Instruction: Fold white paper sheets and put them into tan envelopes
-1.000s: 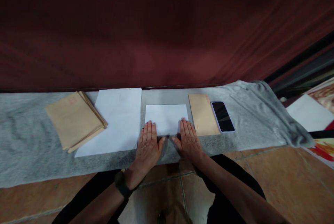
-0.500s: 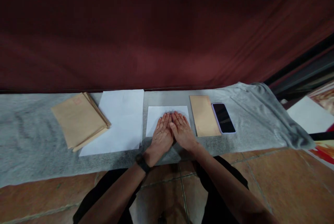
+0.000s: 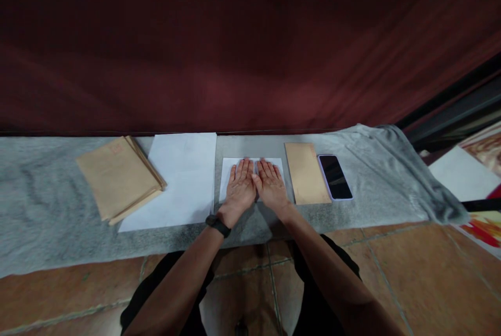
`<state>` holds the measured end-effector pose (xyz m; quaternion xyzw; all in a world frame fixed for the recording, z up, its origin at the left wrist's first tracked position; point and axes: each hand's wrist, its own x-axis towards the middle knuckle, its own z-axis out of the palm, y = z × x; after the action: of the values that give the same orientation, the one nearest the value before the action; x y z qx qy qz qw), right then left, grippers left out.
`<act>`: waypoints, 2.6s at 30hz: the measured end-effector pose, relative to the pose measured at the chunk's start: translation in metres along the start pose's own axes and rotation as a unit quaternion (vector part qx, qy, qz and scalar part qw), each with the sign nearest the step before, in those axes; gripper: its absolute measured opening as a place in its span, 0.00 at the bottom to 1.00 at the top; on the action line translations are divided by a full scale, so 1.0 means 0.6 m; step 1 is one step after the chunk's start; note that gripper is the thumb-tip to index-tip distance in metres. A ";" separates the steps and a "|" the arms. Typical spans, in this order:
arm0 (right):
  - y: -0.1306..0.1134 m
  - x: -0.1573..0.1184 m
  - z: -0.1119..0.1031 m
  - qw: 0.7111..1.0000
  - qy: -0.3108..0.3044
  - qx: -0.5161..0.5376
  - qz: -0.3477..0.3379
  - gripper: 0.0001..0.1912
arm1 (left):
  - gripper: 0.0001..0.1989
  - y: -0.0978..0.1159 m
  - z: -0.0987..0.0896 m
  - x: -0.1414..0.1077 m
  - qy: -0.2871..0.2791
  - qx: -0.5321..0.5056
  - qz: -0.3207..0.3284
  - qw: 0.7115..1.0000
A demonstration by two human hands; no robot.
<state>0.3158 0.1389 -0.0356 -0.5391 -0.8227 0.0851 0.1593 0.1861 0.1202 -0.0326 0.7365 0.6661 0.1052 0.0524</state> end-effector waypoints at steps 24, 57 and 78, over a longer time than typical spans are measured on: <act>0.027 -0.033 0.022 0.996 0.079 -0.036 0.018 0.40 | 0.34 -0.035 0.008 -0.048 0.106 -0.012 -0.072 0.992; 0.009 -0.135 -0.024 0.994 0.017 -0.021 -0.104 0.33 | 0.32 0.006 -0.023 -0.151 0.056 0.028 0.069 0.996; 0.031 -0.172 -0.034 0.994 0.006 -0.063 -0.092 0.42 | 0.44 0.009 -0.027 -0.179 0.021 0.059 0.016 0.998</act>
<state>0.3771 0.0518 -0.0401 -0.4706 -0.8716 0.0148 0.1366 0.1779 0.0120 -0.0250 0.7465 0.6603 0.0817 -0.0064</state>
